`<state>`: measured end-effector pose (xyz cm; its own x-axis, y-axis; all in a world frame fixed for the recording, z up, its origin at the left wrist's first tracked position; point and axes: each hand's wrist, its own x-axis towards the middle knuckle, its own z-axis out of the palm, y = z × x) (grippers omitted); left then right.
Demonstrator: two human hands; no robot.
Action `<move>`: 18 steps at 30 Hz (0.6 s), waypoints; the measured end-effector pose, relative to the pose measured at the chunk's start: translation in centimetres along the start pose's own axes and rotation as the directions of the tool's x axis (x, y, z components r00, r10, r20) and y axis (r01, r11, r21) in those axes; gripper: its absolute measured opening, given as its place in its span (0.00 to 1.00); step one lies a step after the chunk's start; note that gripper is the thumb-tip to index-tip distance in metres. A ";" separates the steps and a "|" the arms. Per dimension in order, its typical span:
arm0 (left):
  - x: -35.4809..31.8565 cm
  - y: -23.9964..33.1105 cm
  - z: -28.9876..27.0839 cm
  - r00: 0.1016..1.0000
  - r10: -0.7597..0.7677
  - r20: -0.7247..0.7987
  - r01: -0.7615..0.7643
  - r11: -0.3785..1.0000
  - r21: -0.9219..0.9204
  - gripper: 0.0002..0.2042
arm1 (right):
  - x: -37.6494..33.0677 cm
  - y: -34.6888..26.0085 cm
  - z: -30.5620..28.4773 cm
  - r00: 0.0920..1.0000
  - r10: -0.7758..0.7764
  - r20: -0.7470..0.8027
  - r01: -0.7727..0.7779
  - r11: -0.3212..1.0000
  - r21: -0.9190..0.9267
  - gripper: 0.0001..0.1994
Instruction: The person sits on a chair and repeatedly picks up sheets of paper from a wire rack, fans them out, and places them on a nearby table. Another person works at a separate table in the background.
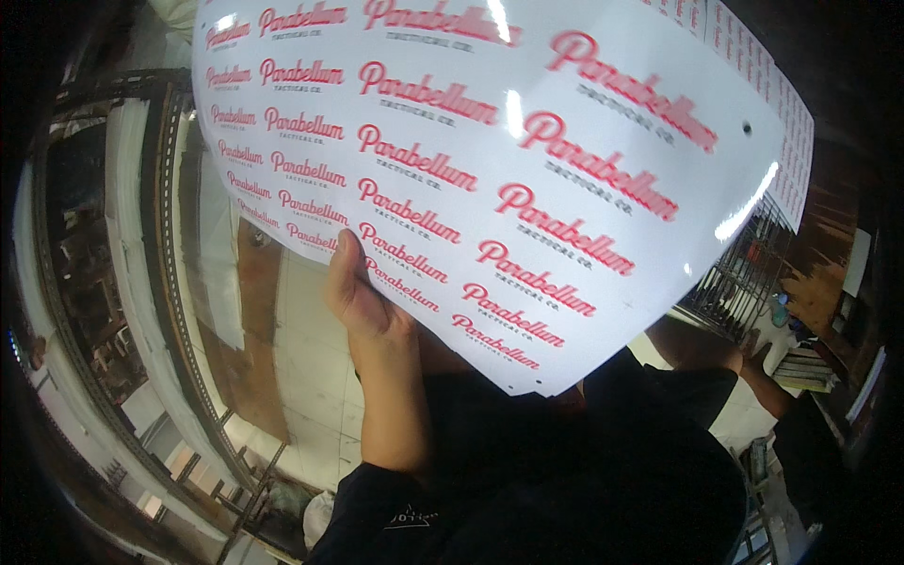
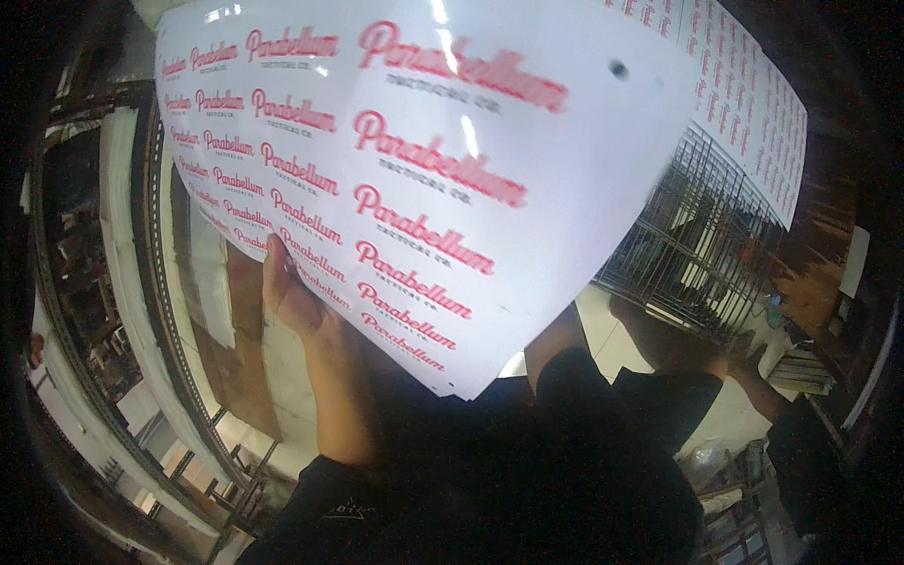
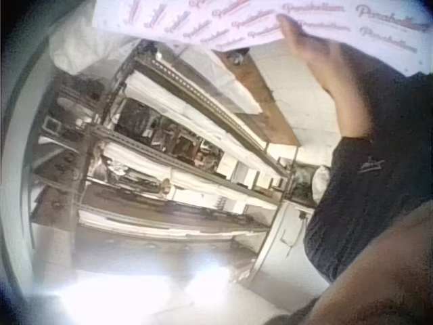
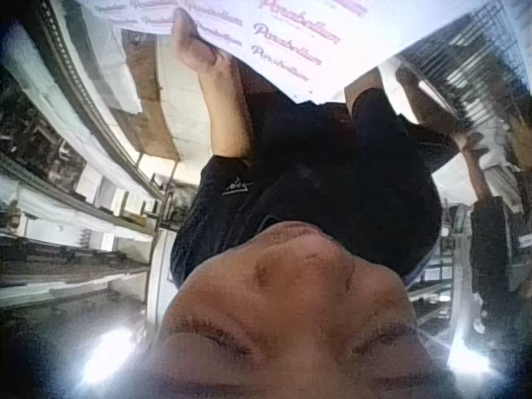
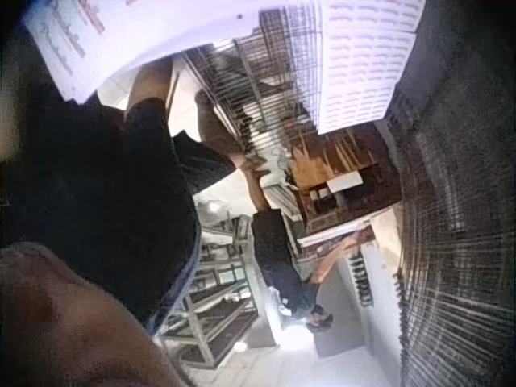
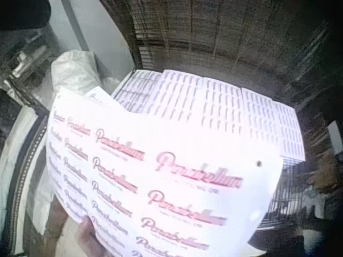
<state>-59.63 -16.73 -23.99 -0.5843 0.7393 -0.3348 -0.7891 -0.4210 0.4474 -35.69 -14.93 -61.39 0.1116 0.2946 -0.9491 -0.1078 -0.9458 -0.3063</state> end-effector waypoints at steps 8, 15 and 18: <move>0.1 -0.4 0.3 0.999 0.046 -0.021 -0.042 0.987 0.154 0.25 | -1.4 -0.7 -1.4 0.987 -0.046 0.152 0.016 0.981 0.194 0.21; 0.3 -0.2 -0.1 0.995 0.068 0.071 -0.074 0.994 0.085 0.25 | -11.8 -3.5 -15.3 0.763 0.063 0.644 -0.164 0.981 0.099 0.22; 0.1 -0.4 -0.8 0.990 0.119 0.069 -0.126 0.986 0.109 0.24 | -21.9 -9.3 -22.6 0.685 0.005 0.728 0.223 0.951 -0.216 0.31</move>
<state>-59.55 -16.88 -24.88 -0.6597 0.7183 -0.2210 -0.6835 -0.4513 0.5737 -14.81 -15.67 -36.05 -0.6433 0.2966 -0.7058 0.1359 -0.8630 -0.4865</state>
